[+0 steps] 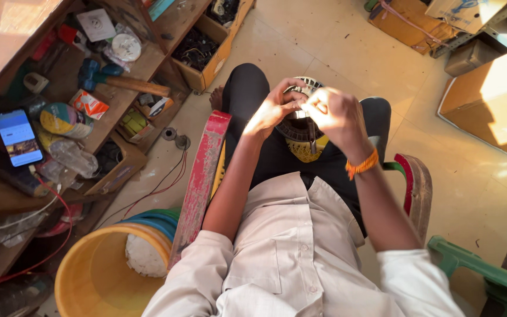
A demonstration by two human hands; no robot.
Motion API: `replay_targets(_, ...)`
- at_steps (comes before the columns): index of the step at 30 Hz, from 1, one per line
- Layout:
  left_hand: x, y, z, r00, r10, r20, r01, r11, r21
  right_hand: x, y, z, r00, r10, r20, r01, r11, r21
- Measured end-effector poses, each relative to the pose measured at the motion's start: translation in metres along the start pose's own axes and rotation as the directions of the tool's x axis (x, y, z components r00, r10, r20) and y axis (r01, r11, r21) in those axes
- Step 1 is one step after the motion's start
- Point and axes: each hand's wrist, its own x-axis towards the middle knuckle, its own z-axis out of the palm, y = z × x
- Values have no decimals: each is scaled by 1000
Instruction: The person sits on a chair and uses a small tool to scrape or clean the surface of a cylindrical electrical component held in their hands. They repeatedly rotate the component and work on different sections of its surface.
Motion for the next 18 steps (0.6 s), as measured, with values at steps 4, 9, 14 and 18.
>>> replay_targets(4, 3, -1, -8, 998, -28, 61, 22, 994, 104, -35, -11, 11, 995, 79, -60, -75, 995, 70)
replay_targets(9, -5, -1, -4, 995, 58, 77, -63, 997, 53, -68, 2, 35, 975, 215, -48, -203, 961, 187)
replay_targets(14, -22, -2, 13, 887, 430, 170, -436, 658, 614, -98, 22, 50, 895, 446, 25, -436, 861, 261)
replay_targets(18, -20, -7, 29, 839, 523, 150, -394, 392, 832, -101, 29, 34, 920, 388, -53, -349, 873, 342)
